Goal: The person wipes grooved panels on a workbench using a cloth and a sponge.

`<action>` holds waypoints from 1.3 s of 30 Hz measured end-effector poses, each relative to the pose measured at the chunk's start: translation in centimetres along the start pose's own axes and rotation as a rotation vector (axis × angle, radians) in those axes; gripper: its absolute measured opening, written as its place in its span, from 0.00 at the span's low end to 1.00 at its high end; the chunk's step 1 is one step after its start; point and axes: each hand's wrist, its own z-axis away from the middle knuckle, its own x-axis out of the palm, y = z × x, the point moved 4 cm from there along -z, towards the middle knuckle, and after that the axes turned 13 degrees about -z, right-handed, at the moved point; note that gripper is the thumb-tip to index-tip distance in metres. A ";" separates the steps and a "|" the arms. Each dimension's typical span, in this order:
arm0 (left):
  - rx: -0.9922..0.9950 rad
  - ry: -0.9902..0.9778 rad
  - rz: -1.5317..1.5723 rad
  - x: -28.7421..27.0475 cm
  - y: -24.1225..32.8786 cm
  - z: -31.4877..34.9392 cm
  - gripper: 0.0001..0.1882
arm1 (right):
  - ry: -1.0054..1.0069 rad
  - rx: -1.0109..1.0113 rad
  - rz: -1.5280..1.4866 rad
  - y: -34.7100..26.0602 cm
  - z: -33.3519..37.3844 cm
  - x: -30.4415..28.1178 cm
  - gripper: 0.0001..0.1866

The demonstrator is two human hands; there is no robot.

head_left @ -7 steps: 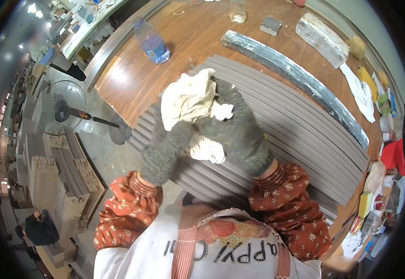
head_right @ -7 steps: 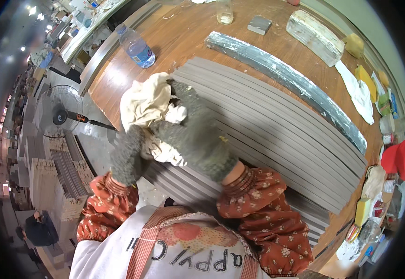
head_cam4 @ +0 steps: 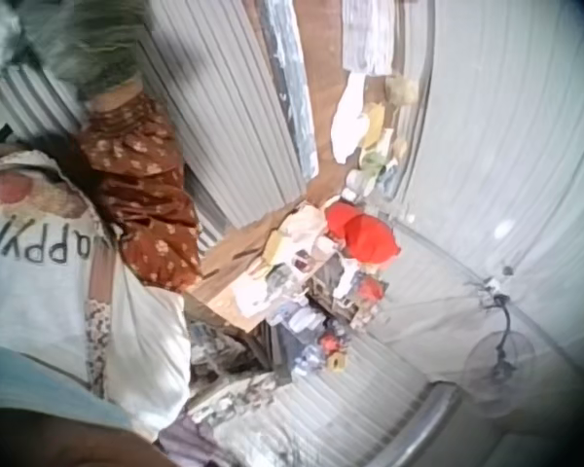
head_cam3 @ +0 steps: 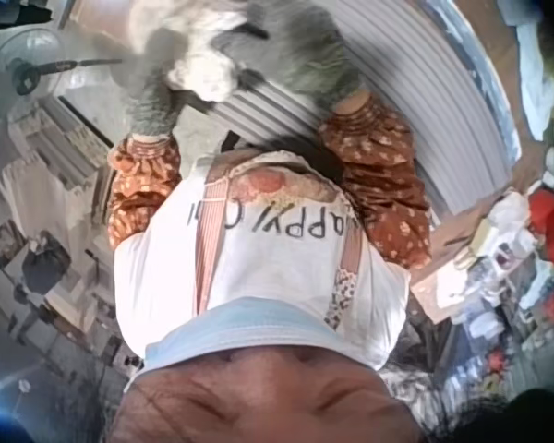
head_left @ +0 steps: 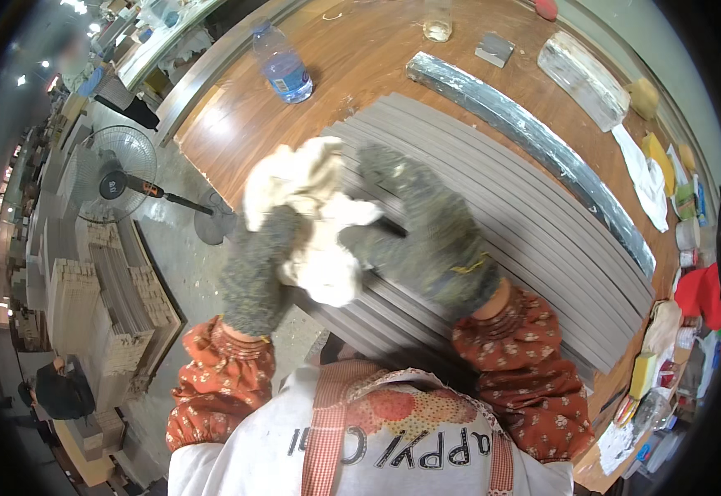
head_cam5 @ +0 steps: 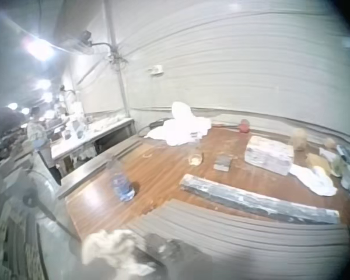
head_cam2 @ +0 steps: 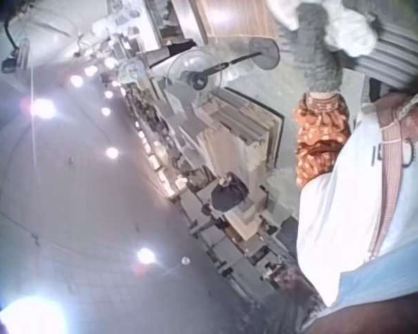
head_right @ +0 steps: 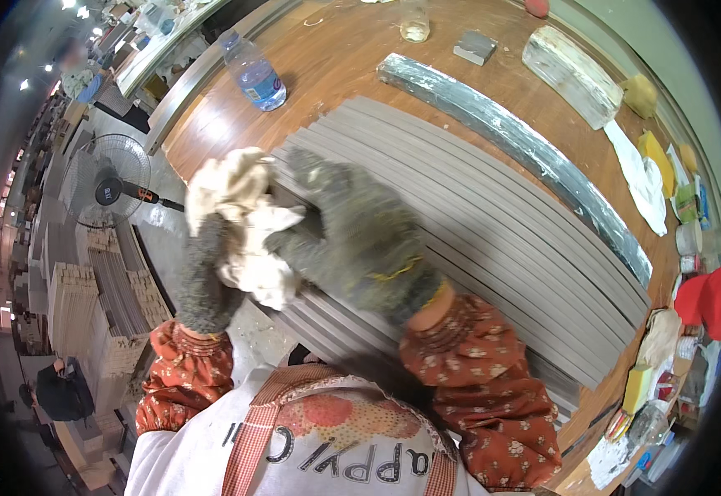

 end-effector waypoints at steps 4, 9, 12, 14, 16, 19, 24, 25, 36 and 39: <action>-0.047 0.296 -0.244 -3.2 2.7 -1.3 0.27 | 0.228 -0.103 0.260 3.1 2.0 -4.8 0.29; 0.516 -0.034 -0.879 0.8 2.1 0.8 0.30 | -0.180 -0.121 0.331 2.3 7.9 -3.6 0.25; 0.642 -0.069 -0.812 5.7 1.3 2.7 0.31 | -0.260 -0.215 0.516 2.9 13.4 -2.2 0.24; 0.653 -0.252 -0.949 8.8 2.0 4.8 0.31 | -0.267 -0.212 0.487 3.1 14.1 -2.7 0.24; 0.679 -0.328 -0.972 9.7 3.0 5.1 0.30 | -0.257 -0.200 0.475 3.4 14.5 -3.0 0.25; 0.725 -0.381 -0.998 9.8 2.8 4.5 0.28 | -0.253 -0.207 0.490 3.7 14.9 -3.2 0.24; 0.640 -0.298 -1.042 6.6 0.3 1.8 0.23 | -0.220 -0.218 0.434 3.4 14.8 -3.6 0.22; 0.558 -0.300 -1.077 5.7 0.0 1.1 0.22 | -0.203 -0.206 0.433 3.4 14.7 -3.6 0.22; 0.827 -0.395 -0.957 10.7 2.9 4.3 0.25 | -0.172 -0.199 0.361 4.1 14.6 -3.8 0.17; 0.443 -0.477 -1.065 2.6 -4.3 0.7 0.19 | -0.132 -0.241 0.356 3.5 14.8 -3.9 0.17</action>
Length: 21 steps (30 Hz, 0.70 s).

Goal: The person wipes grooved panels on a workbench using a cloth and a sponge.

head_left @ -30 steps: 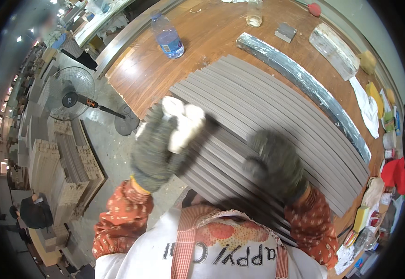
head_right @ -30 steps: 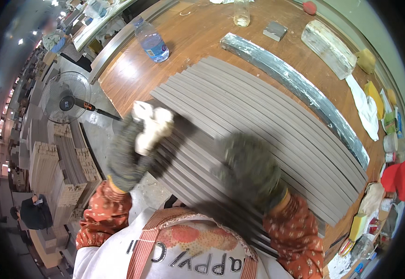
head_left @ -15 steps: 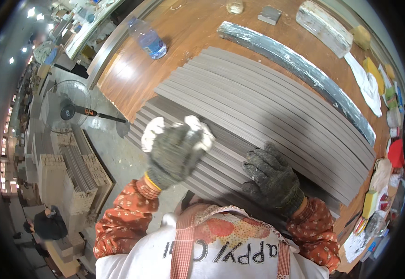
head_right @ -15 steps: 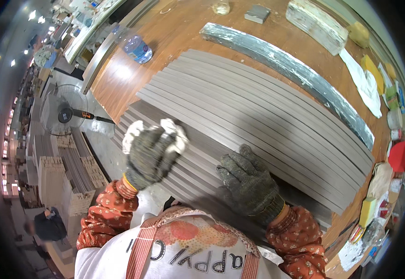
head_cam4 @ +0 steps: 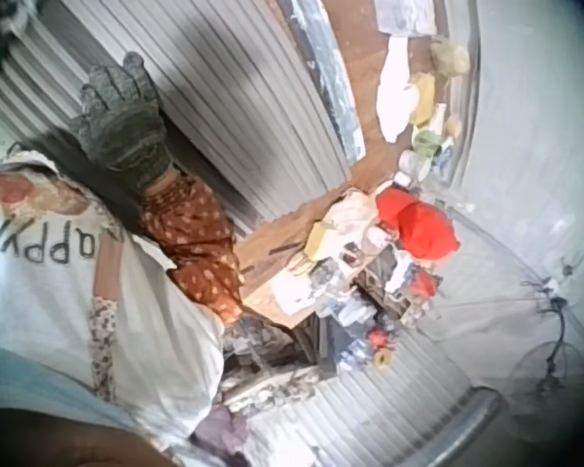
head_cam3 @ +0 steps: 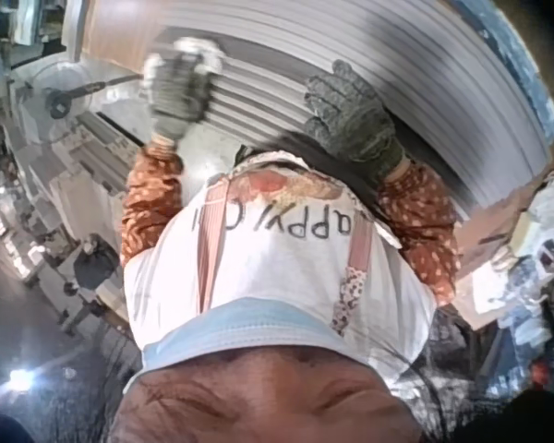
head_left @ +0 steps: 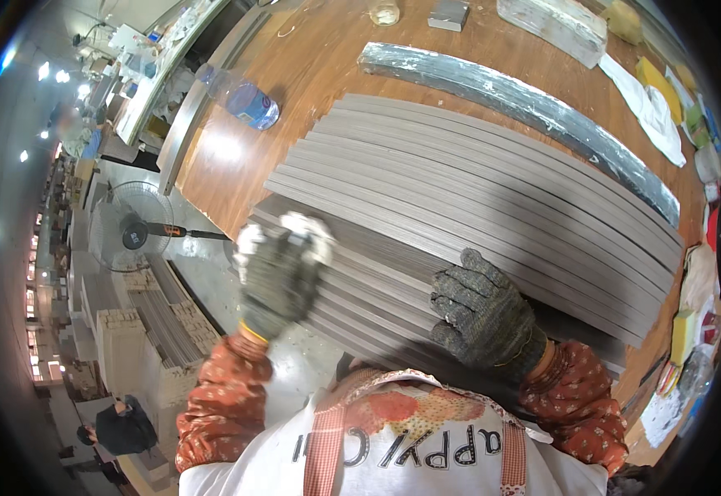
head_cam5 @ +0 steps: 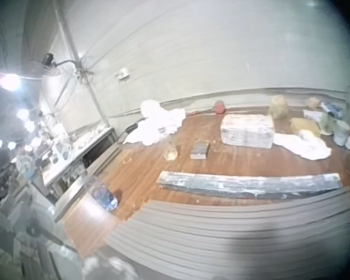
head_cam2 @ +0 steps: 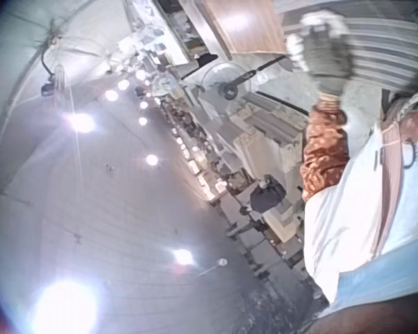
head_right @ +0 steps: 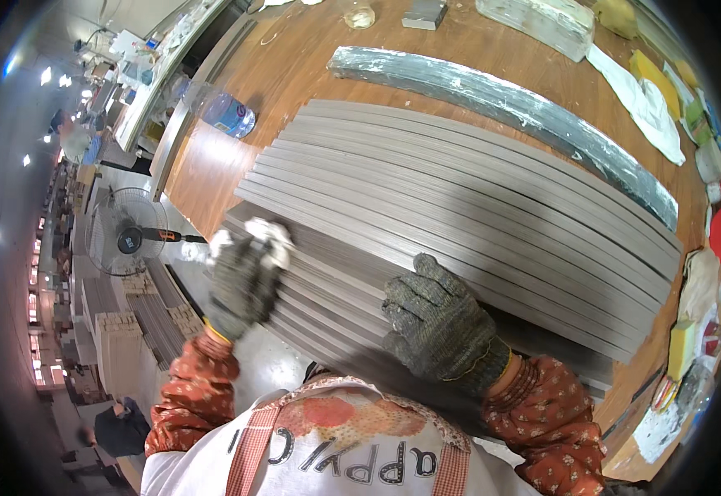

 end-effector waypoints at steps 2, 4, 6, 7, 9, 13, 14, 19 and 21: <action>-0.690 -0.147 0.562 -2.7 -2.5 -2.0 0.23 | 0.017 0.006 -0.008 0.2 0.2 0.1 0.17; -0.597 -0.051 0.332 -1.4 -3.3 -1.3 0.22 | 0.039 -0.013 -0.022 0.2 -0.1 0.1 0.17; -0.266 0.105 -0.134 -1.2 -1.4 -1.1 0.19 | 0.018 -0.001 -0.016 0.4 -0.3 0.6 0.17; -0.111 0.126 -0.101 -0.8 1.0 -0.9 0.20 | 0.022 -0.001 -0.016 0.4 -0.3 0.7 0.17; 0.156 0.126 -0.244 -2.3 8.4 -0.4 0.22 | 0.026 0.000 -0.015 0.6 -0.1 0.6 0.17; 0.085 0.070 -0.047 -3.2 7.7 -1.8 0.25 | -0.032 0.044 -0.016 0.6 -0.1 0.1 0.17; 0.041 0.139 -0.145 -2.6 5.0 -1.7 0.24 | -0.024 0.037 -0.010 0.5 -0.2 0.1 0.17; -0.298 0.140 -0.140 -1.4 -5.3 -0.5 0.23 | 0.030 0.000 -0.001 0.1 -0.3 0.1 0.16; -0.641 -0.186 0.471 -1.6 -1.0 -1.9 0.21 | -0.082 0.058 -0.046 0.7 -0.6 0.3 0.17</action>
